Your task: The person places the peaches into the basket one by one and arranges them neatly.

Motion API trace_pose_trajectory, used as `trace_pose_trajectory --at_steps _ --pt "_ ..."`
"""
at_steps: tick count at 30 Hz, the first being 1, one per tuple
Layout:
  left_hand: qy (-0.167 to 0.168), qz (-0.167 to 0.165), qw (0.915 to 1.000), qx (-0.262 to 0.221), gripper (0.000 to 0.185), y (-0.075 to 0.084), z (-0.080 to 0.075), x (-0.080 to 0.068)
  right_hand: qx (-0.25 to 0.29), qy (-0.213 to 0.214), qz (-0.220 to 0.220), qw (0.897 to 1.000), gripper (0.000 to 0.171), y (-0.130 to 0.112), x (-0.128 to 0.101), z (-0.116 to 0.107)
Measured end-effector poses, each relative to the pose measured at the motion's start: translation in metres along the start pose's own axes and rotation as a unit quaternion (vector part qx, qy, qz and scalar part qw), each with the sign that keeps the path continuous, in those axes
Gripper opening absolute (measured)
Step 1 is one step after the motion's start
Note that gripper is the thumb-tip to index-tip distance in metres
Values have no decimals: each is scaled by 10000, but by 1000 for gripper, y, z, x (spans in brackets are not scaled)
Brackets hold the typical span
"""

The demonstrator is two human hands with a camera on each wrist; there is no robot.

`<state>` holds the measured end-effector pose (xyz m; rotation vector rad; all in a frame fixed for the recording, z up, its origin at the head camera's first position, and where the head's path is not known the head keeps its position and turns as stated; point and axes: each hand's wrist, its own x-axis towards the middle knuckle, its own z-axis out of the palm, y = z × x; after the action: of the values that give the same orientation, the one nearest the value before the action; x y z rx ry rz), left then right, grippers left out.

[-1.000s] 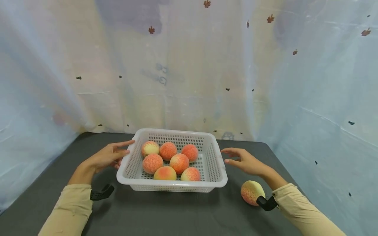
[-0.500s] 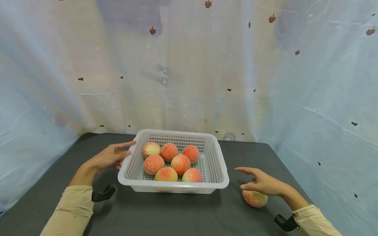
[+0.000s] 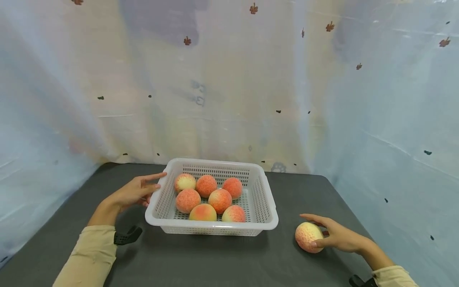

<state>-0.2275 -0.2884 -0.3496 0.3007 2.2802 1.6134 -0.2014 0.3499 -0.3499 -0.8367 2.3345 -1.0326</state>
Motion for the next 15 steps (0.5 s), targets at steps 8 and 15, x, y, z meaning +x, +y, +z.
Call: trace_pose_trajectory --at_steps 8,15 --pt "184 -93 9998 40 70 4 -2 1 -46 930 -359 9950 59 6 -8 9" --pt "96 -92 9999 53 72 0 -1 4 -333 1226 -554 9903 49 8 -13 11"
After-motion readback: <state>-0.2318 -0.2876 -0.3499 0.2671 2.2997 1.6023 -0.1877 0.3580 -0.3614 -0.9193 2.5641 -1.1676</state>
